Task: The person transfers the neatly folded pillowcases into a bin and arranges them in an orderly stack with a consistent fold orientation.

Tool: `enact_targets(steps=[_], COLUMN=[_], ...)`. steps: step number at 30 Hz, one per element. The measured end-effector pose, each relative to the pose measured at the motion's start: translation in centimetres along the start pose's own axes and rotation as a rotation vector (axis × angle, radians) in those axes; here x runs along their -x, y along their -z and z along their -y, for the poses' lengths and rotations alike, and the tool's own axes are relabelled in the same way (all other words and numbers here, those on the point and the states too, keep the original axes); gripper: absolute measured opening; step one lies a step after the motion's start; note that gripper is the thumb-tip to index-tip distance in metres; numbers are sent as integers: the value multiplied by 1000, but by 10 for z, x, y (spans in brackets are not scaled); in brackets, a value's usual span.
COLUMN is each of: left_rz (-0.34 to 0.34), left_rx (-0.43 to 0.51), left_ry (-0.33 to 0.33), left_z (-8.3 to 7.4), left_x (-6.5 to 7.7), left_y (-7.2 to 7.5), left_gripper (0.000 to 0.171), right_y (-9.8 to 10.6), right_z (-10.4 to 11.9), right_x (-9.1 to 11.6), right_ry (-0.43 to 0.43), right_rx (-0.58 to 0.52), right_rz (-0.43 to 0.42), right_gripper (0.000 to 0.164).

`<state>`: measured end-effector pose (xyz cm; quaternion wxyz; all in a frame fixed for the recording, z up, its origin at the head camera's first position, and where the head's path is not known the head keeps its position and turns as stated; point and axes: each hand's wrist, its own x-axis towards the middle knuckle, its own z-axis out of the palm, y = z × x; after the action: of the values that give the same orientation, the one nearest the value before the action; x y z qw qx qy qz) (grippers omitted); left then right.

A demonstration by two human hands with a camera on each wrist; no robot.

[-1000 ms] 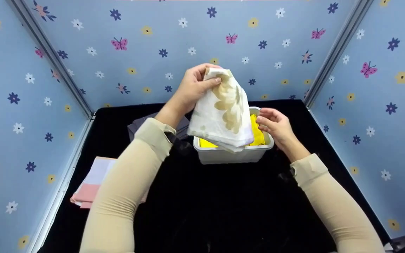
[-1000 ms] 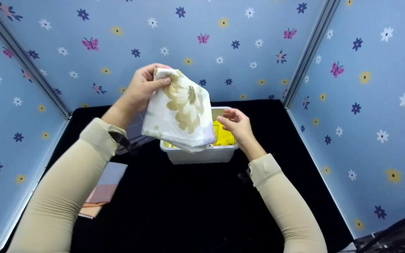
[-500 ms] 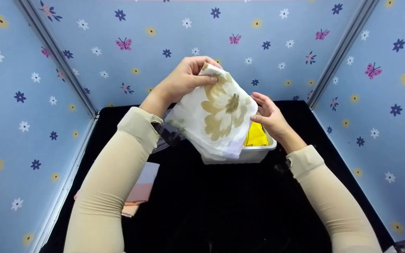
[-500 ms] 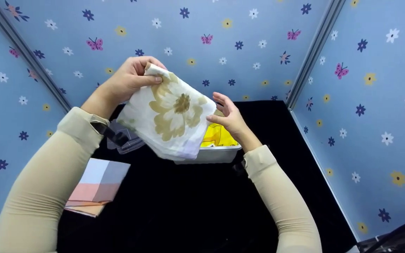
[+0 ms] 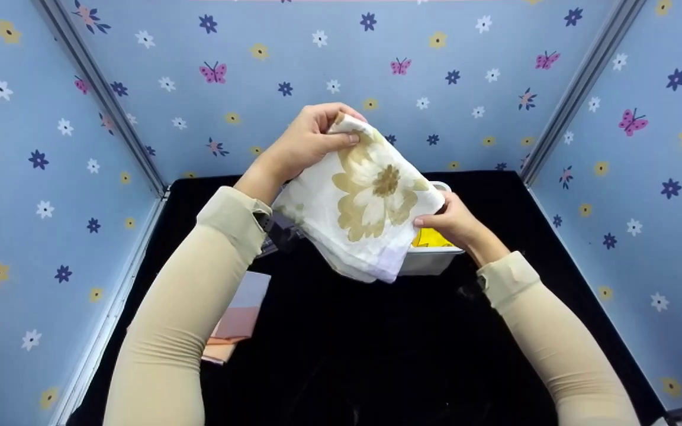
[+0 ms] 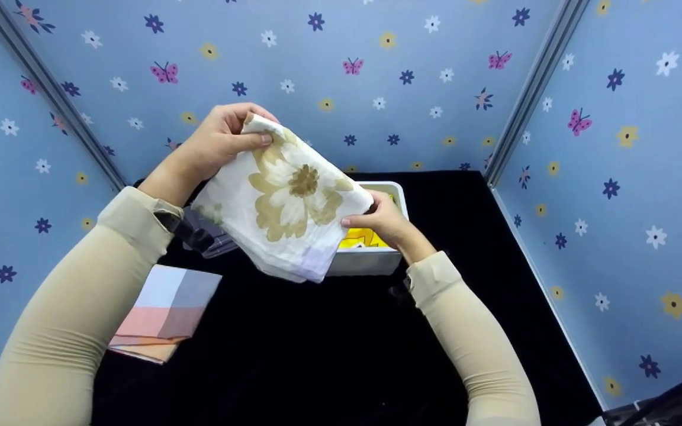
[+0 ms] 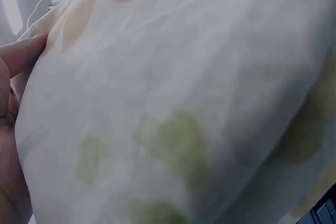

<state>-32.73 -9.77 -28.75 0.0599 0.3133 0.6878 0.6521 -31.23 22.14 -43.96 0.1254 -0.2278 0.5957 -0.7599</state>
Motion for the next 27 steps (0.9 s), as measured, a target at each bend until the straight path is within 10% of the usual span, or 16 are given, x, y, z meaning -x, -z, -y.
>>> enact_targets(steps=[7, 13, 27], left_rz=[-61, -120, -303], left_rx=[8, 2, 161], left_ry=[11, 39, 114], left_z=[13, 24, 88], left_x=[0, 4, 24], left_y=[-1, 1, -1], left_gripper=[19, 20, 23], right_y=[-7, -16, -1], right_z=[-16, -22, 5], right_x=[10, 15, 17], right_ry=[-32, -51, 69], right_rx=[-149, -172, -159], right_rz=[6, -162, -350], right_gripper=[58, 53, 38])
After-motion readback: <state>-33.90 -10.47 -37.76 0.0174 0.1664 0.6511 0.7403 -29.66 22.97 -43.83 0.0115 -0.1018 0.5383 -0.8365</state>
